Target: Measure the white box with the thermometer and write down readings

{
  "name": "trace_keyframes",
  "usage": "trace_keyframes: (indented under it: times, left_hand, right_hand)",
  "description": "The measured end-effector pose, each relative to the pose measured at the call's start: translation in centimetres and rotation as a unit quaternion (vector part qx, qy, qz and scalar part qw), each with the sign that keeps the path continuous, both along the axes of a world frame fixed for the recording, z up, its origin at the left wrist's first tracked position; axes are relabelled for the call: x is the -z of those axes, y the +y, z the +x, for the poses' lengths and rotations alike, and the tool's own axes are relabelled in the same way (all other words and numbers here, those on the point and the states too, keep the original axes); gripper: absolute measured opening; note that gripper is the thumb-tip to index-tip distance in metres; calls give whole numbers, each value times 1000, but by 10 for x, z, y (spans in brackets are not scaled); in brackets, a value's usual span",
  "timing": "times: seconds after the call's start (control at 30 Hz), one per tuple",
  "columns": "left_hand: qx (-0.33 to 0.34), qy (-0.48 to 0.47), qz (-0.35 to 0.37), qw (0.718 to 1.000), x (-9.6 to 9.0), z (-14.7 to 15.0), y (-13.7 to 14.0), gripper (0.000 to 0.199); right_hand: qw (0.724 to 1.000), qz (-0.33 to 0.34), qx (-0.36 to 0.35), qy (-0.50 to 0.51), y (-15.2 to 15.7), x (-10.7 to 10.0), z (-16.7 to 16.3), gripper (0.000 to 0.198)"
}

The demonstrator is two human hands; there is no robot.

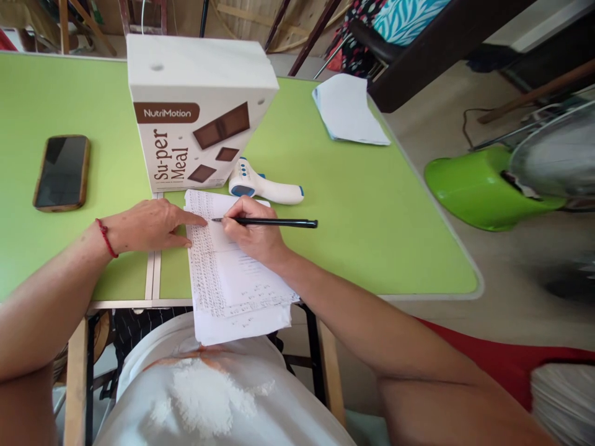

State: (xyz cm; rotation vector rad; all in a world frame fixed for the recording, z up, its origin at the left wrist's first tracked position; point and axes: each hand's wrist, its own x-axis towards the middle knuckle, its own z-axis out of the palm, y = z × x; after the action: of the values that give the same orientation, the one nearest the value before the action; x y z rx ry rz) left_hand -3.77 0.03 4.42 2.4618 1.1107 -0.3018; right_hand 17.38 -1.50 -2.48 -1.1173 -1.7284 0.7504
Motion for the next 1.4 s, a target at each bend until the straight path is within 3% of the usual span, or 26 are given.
trace_keyframes:
  times: [0.43, 1.4]
  left_hand:
    - [-3, -4, -4, 1000, 1, -1, 1, 49]
    - [1, 2, -1, 1000, -1, -1, 1, 48]
  right_hand:
    - [1000, -20, -22, 11, 0, 1, 1, 11]
    - [1000, -20, 18, -12, 1, -2, 3, 12]
